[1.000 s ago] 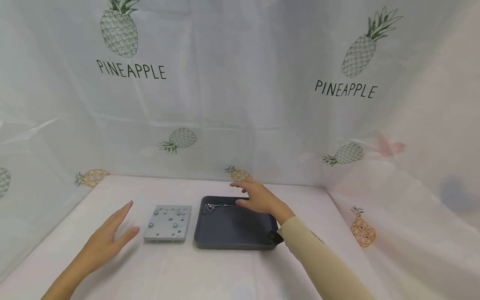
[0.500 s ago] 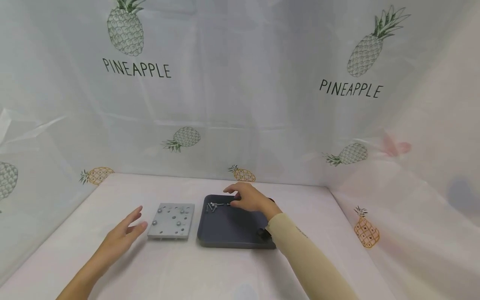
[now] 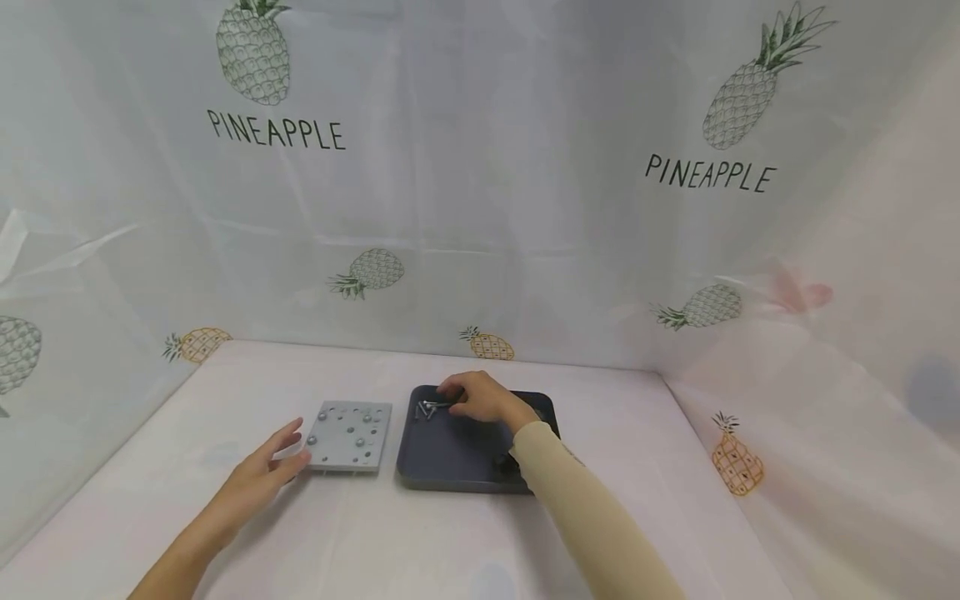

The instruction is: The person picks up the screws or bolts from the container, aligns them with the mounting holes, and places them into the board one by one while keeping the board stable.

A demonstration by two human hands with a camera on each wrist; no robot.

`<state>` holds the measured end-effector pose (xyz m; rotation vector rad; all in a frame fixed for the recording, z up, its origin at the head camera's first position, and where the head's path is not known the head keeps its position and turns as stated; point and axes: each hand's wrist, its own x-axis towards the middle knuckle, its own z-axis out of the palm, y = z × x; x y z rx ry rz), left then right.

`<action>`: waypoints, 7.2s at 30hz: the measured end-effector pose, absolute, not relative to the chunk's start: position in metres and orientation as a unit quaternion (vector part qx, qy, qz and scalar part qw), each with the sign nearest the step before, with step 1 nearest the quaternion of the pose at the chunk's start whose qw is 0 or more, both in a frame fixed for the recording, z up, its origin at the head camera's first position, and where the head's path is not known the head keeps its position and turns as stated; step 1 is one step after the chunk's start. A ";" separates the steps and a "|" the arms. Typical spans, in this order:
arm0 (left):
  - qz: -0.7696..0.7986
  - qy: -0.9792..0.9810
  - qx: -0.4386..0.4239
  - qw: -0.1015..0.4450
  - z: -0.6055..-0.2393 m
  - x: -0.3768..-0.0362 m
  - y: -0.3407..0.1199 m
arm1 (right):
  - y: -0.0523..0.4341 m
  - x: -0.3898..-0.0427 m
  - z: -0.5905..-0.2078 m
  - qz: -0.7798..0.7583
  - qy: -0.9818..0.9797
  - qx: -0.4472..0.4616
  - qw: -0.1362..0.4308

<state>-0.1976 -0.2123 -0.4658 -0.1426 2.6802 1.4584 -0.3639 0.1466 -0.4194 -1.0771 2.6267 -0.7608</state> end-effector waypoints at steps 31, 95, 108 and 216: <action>0.498 0.865 -0.045 0.034 -0.486 -0.203 -0.210 | 0.118 -0.368 -0.440 -0.205 0.916 -0.325 0.117; 0.509 0.860 -0.044 0.002 -0.495 -0.201 -0.213 | 0.054 -0.360 -0.412 -0.397 0.837 -0.356 0.123; 0.519 0.853 -0.049 0.001 -0.493 -0.202 -0.211 | 0.006 -0.374 -0.420 -0.372 0.835 -0.382 0.136; 0.514 0.857 -0.049 -0.002 -0.494 -0.200 -0.214 | 0.116 -0.370 -0.424 -0.190 0.896 -0.390 0.098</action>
